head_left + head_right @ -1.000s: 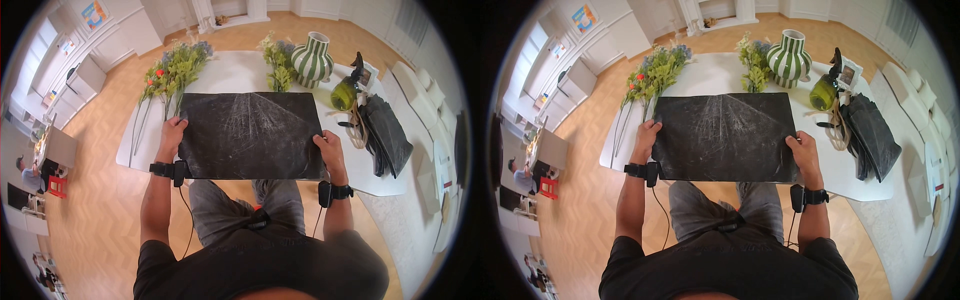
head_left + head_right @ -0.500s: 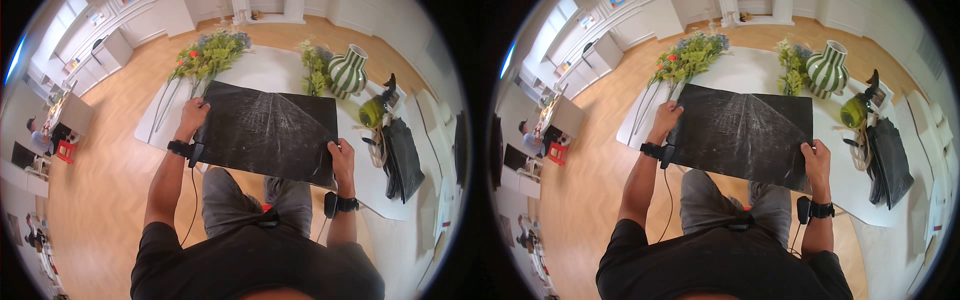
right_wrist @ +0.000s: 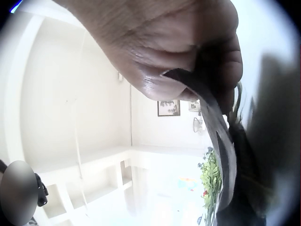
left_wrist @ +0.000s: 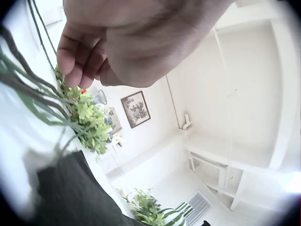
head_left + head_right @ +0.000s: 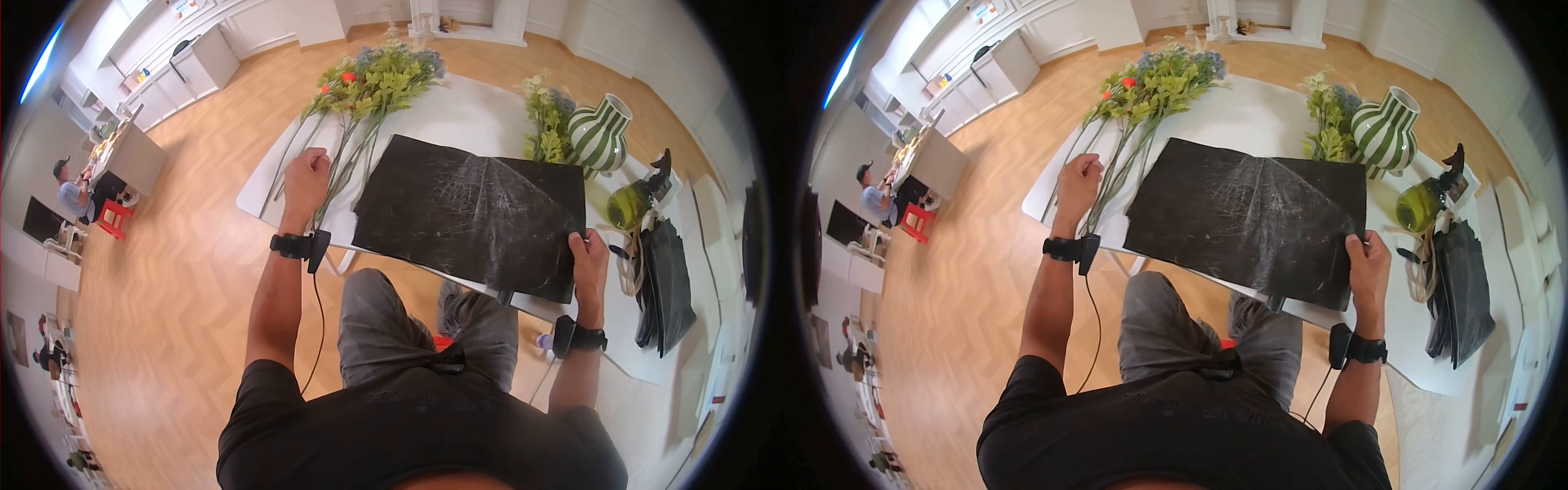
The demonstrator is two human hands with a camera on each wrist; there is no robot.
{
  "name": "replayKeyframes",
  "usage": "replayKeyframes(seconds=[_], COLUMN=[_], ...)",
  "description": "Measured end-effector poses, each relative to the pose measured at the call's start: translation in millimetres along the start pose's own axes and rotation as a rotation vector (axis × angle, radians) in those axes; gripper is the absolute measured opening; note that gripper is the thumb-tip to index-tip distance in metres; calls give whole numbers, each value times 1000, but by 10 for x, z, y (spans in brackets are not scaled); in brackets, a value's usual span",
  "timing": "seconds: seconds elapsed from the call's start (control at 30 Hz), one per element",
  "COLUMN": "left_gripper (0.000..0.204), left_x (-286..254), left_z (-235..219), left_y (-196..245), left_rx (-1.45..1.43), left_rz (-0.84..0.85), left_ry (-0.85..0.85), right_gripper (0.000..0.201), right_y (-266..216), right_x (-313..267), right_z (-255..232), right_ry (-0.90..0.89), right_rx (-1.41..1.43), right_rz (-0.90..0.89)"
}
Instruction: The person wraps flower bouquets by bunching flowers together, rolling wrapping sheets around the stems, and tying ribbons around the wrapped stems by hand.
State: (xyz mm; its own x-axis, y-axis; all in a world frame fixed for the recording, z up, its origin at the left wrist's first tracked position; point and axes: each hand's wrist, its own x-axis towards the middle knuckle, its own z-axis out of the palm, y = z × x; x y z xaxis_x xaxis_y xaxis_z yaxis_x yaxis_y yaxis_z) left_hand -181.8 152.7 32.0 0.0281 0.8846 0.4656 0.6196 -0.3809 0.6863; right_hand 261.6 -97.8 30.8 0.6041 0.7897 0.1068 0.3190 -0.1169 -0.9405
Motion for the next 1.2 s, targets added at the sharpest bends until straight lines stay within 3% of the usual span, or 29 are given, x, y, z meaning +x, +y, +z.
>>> replayKeyframes(seconds=[0.13, 0.37, 0.53, 0.6, 0.63, 0.7, 0.8, 0.87, 1.0, 1.03, 1.2], left_gripper=[30, 33, 28, 26, 25, 23, 20, 16, 16, 20, 25], left_x=[-113, -218, -283, -307, -308, -291, -222, -102, 273, 359, 584], left_z=[-143, -63, -106, -136, -159, -218, -361, -421, -436, -469, -527], left_y=[0, -13, -75, -129, -155, -204, -369, -549, -1073, -1075, -1030], left_rx=[260, 274, 191, 168, 139, 111, 127, 270, 420, 451, 516], left_rz=[-6, 8, -21, -13, -33, -52, -55, 44, 52, -88, -288], left_ry=[-86, -150, -105, -62, -17, 36, 133, 149, 205, 119, -113], right_gripper=[19, 20, 26, 32, 32, 31, 26, 23, 21, 20, 18], right_y=[-51, -130, 104, 123, 136, 165, 316, 341, 412, 459, 570], right_x=[122, 246, 313, 255, 212, 120, 29, -55, -79, -61, -41], right_z=[-41, -93, -121, -125, -112, -90, -175, -189, -191, -178, -167], right_ry=[20, 16, 38, 198, 194, 310, 427, 444, 422, 384, 296], right_rx=[1, -186, -91, -259, -257, 95, 257, 274, 255, 210, 135], right_rz=[-60, -137, -193, -229, -232, -32, 108, 112, 86, 51, -16])
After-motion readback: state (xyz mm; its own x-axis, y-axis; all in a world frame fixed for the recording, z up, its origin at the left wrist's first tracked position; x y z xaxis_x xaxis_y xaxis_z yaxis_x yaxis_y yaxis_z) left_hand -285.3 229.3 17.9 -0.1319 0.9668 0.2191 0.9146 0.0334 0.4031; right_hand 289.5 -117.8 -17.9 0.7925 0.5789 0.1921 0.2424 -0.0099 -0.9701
